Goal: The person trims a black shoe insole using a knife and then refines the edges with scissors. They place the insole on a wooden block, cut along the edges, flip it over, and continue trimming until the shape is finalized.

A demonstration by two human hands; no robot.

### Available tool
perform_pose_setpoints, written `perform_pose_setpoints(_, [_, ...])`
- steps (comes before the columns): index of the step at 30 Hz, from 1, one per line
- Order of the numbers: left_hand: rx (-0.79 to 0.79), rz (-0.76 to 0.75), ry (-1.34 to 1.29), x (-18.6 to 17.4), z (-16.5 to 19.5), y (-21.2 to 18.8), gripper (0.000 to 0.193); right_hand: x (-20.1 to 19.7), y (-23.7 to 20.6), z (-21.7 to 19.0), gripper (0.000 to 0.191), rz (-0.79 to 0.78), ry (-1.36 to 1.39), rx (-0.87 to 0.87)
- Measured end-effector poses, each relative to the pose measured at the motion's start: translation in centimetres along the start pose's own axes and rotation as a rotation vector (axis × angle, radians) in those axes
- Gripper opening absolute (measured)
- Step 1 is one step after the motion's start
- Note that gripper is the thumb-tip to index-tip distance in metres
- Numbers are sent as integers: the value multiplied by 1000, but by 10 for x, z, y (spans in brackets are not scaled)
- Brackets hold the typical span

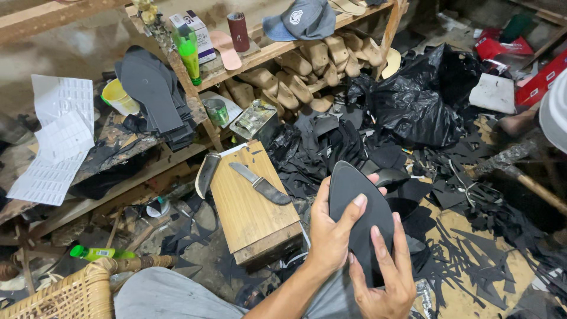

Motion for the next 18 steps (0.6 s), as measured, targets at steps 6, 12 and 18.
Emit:
perform_pose_setpoints(6, [9,-11,27,4,2,-6,29,-2,-1,0,65,18,-4,1])
perform_pose_setpoints(12, [17,-15,35,5,2,-8,29,-2,0,-3,67,15,-7,6])
perform_pose_setpoints(18, [12,-10,-7,4,0,-7,31,0,3,-5,66,10,17,-2])
Point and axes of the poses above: each hand's wrist, its own y-axis towards the middle knuckle, its own x-axis out of the palm, z = x × y, the point moved 6 cm from there along y, towards the middle knuckle, and after that the axes turned 13 degrees about y, right-handed, at the moved point
